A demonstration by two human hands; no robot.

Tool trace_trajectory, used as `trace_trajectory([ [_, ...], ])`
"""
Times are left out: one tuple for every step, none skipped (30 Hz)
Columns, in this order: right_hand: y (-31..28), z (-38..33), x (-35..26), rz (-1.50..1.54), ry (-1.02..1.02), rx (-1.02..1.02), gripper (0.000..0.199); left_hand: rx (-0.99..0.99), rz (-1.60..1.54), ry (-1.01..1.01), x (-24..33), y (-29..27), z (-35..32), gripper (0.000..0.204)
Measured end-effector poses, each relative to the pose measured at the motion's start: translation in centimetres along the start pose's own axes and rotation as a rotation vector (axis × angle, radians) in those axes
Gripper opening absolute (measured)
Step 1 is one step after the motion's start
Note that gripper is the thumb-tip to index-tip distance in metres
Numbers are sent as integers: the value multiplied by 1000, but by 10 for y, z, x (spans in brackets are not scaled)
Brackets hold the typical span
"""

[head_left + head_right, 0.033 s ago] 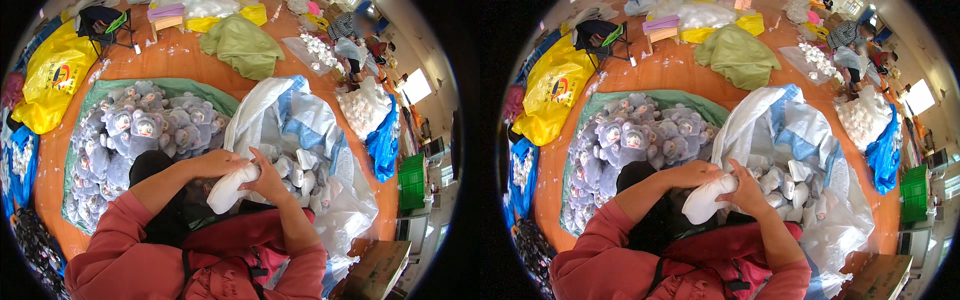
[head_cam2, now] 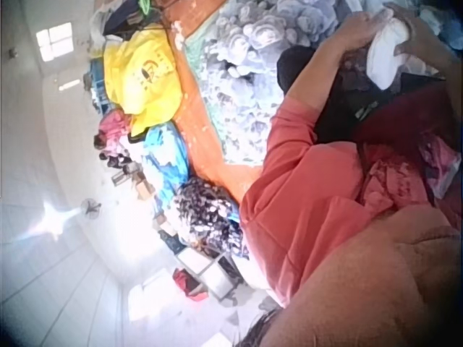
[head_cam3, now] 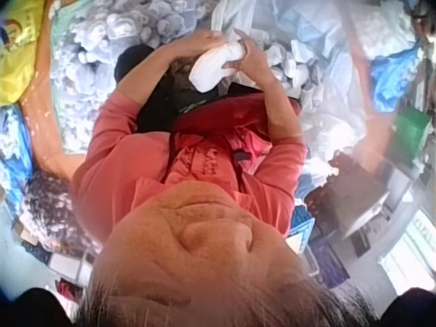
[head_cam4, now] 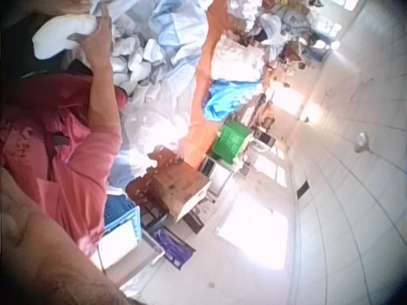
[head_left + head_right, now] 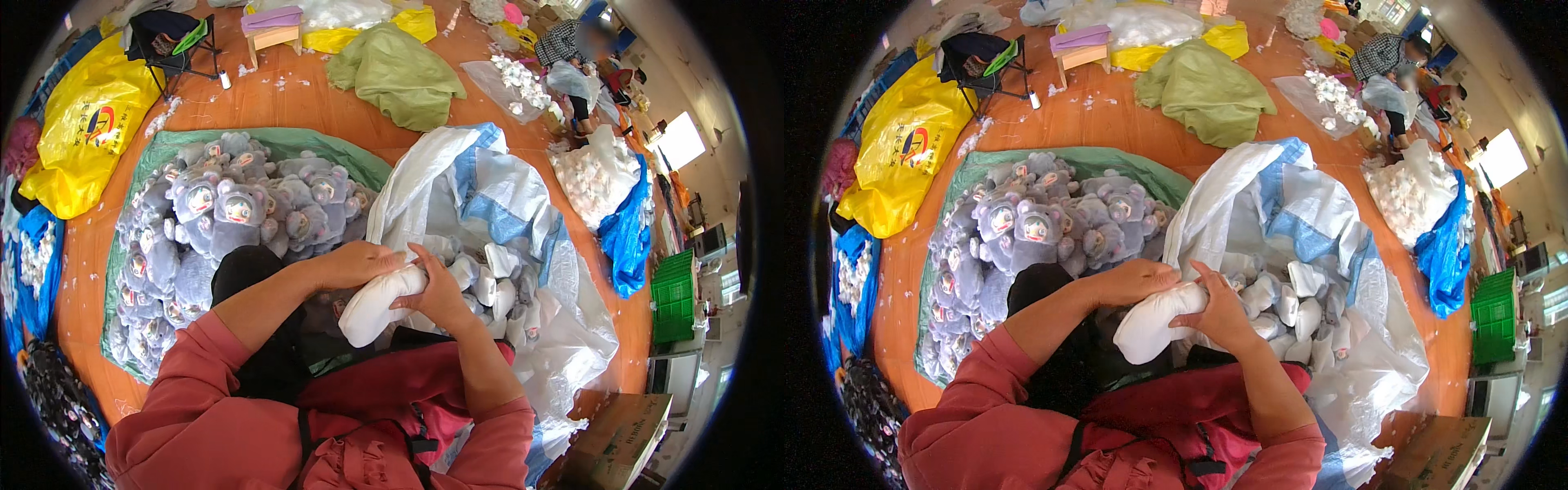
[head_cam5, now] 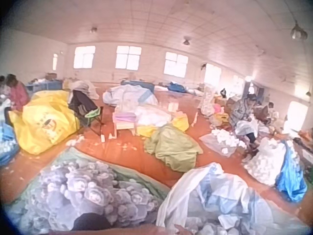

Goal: The person repeatedly stuffs white filling into gray plush toys, then places them on a nearby pile. The process is continuous and involves handling multiple toys one at a time.

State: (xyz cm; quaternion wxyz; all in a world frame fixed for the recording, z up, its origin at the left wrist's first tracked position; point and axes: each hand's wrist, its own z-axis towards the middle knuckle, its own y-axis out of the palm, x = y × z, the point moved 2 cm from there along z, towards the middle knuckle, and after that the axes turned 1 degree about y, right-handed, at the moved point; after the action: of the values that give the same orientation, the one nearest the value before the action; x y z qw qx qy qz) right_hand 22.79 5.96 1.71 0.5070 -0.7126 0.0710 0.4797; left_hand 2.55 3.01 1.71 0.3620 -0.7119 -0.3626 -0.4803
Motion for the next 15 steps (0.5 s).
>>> trace_trajectory([
  [0, 1, 1, 8, 16, -14, 87, 68, -109, 24, -5, -1, 1, 51],
  [-1, 2, 2, 13, 36, -27, 81, 85, -101, -23, -3, -2, 1, 49],
  [-1, 2, 2, 18, 56, -41, 76, 90, -27, -34, 0, -3, 1, 49],
  [0, 2, 2, 24, 38, 0, 72, 94, 48, -45, 4, -5, 1, 49],
  [1, 1, 1, 30, 21, 41, 67, 98, 122, -54, 7, -6, 1, 49],
  [2, 0, 1, 35, 3, 83, 63, 83, 74, -31, 8, -5, 1, 47],
  [3, -1, 4, 106, 12, 95, 61, 67, 26, -9, 9, -4, 0, 45],
  [5, -2, 5, 177, 17, 103, 60, 56, -23, 13, 10, -4, -1, 43],
  [5, -2, 5, 248, 23, 112, 59, 46, -71, 35, 6, 0, 0, 39],
  [3, -3, 5, 253, 46, 95, 56, 37, -119, 58, 0, 5, 2, 36],
  [0, -5, 1, 259, 70, 80, 54, 25, -167, 80, 3, 8, 2, 32],
  [-2, -5, -1, 265, 94, 64, 52, 9, -272, 67, 5, 9, 1, 30],
  [0, -5, 1, 304, 67, 84, 50, -6, -377, 54, 7, 11, -2, 27],
  [2, -5, 4, 341, 40, 106, 49, -22, -482, 44, 11, 11, -4, 25],
  [3, -5, 5, 378, 13, 127, 48, -30, -527, 37, 11, 12, -4, 24],
])
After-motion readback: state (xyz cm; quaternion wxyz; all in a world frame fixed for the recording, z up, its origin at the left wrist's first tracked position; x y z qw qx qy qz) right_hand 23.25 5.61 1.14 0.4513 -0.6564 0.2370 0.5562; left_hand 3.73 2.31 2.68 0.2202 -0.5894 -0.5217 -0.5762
